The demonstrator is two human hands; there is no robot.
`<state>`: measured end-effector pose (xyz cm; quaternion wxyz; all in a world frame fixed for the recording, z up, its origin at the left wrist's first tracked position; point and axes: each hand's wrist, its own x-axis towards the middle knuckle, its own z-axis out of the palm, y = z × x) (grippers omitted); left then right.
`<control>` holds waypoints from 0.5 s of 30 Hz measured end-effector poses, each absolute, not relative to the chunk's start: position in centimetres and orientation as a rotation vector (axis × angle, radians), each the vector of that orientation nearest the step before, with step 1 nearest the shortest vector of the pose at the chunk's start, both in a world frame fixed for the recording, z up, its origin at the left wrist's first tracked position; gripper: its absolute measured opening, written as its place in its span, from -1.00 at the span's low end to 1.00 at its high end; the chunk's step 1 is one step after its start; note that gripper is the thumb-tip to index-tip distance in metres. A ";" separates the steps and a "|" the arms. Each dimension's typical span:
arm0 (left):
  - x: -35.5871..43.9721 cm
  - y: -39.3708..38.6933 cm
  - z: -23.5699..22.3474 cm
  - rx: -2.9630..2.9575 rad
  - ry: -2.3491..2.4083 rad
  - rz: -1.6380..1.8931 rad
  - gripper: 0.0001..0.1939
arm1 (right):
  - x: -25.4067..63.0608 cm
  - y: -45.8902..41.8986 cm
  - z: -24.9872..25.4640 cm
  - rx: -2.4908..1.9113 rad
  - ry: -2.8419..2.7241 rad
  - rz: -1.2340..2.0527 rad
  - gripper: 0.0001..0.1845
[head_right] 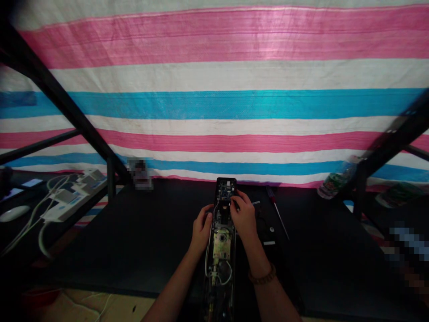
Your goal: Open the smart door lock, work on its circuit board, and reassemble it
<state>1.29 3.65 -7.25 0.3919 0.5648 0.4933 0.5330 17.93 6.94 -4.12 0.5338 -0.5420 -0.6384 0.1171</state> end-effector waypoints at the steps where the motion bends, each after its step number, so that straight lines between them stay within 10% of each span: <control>1: 1.3 3.7 -7.2 1.435 1.256 1.359 -0.55 | 17.9 6.9 -4.1 -1.290 -1.519 0.281 -0.78; 15: 1.3 2.8 -6.5 1.440 1.405 1.537 -0.57 | 17.8 6.8 -4.1 -1.266 -1.480 0.322 -0.79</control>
